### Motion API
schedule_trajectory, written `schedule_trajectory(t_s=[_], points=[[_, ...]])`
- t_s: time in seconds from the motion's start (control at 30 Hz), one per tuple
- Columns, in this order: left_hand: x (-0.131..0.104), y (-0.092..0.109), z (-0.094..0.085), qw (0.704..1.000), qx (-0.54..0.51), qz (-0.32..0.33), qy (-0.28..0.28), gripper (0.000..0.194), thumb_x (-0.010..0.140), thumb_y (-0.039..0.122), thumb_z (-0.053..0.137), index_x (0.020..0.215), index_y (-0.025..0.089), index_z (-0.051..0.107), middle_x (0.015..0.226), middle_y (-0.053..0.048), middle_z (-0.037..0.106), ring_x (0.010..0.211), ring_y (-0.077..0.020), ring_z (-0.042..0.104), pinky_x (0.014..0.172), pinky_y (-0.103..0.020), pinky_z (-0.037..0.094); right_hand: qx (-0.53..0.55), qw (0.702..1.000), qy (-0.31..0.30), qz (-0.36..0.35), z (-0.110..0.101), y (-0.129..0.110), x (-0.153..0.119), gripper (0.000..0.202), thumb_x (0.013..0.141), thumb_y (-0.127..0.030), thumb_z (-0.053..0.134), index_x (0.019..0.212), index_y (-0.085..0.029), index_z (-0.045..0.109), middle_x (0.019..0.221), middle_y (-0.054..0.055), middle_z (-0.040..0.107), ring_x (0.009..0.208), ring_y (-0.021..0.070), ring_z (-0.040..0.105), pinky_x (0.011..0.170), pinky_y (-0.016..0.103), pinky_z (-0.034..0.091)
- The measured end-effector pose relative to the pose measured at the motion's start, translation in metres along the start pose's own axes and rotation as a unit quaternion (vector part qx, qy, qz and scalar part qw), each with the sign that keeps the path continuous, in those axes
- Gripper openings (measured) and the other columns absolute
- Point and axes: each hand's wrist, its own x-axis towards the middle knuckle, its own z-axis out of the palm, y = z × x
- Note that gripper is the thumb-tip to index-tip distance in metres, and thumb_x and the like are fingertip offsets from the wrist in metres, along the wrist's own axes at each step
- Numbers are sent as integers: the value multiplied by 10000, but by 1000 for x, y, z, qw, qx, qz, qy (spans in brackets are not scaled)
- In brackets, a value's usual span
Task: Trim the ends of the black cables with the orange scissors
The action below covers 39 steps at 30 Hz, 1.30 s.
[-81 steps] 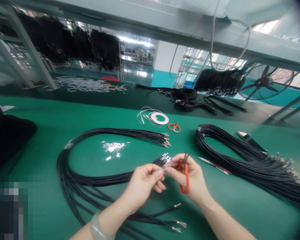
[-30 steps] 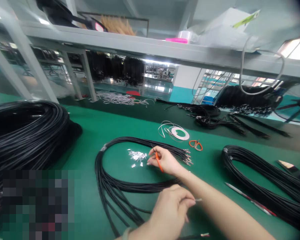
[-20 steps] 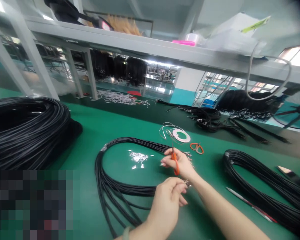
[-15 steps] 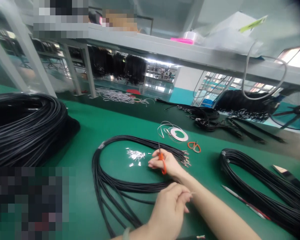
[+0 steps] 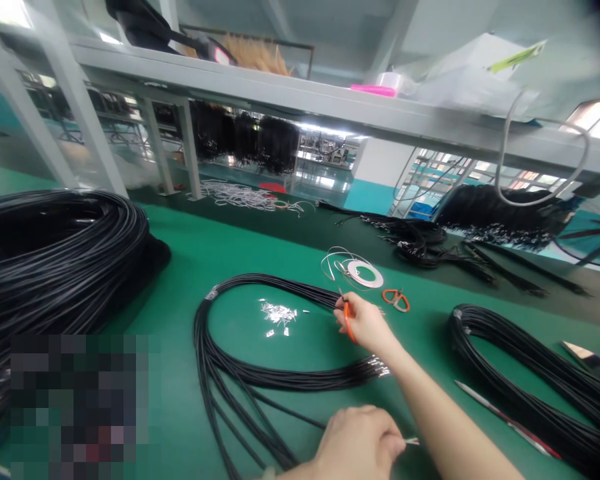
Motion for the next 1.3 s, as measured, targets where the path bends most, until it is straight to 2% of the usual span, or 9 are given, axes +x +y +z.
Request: schedule_trajectory(t_s=[0.1,0.23,0.5,0.7,0.87,0.97,1.07,1.2,1.3], points=[[2,-3,1,1000,10,-8,-12,204,810,252,557,887,223,744,875,-60,738,842,-249,666,759,-317,493,-84,996,35,8,-13,1,2,115,832,-190,536,936,-231,561,774,27,705,667,191,679,618,254,435],[4,-2,2,999,26,-27,-40,220,794,261,581,929,236,753,934,-70,749,877,-271,673,792,-347,499,-183,983,29,12,-19,1,-1,137,806,-121,553,896,-218,588,773,52,714,683,208,671,601,247,388],[13,-3,4,993,27,-78,-81,220,744,267,619,899,273,774,970,-57,761,857,-260,677,767,-327,489,-305,952,8,-22,25,-8,-15,246,837,-63,479,1035,-184,560,802,95,697,684,233,668,540,245,336],[13,-6,8,993,31,-74,-84,195,742,254,615,856,279,771,952,-50,763,833,-254,676,747,-320,483,-279,959,-9,-58,43,-13,-10,272,819,-2,432,1013,-148,557,874,146,680,752,244,665,566,255,379],[8,-2,2,994,22,-74,-74,197,765,241,615,906,238,753,995,-76,745,906,-281,669,797,-338,480,-157,972,-54,-168,52,-46,6,295,790,-111,547,1058,-236,546,778,-4,687,624,156,644,588,210,434],[4,1,-2,999,0,-29,-17,178,801,218,563,871,214,727,906,-63,729,847,-250,662,736,-297,473,-119,977,-14,-177,38,-47,7,291,852,-152,479,1133,-227,494,877,7,692,684,142,652,642,209,467],[3,4,-6,999,-30,-3,41,188,854,208,490,797,201,669,793,-36,678,806,-212,638,669,-252,443,-154,978,42,-133,2,-16,-13,249,898,-176,427,1127,-232,507,954,27,692,756,146,664,660,216,467],[9,5,-10,998,-54,0,31,225,902,253,437,780,200,619,726,-17,618,722,-186,607,621,-241,407,-284,955,89,-6,-58,49,-74,246,818,-95,493,1001,-226,592,767,32,688,638,176,648,543,222,389],[11,6,-11,998,-56,-3,11,223,905,277,443,788,200,618,734,-14,610,687,-176,595,607,-243,393,-364,921,113,82,-93,93,-126,248,770,-25,481,912,-186,606,760,89,686,636,208,647,487,223,309]])
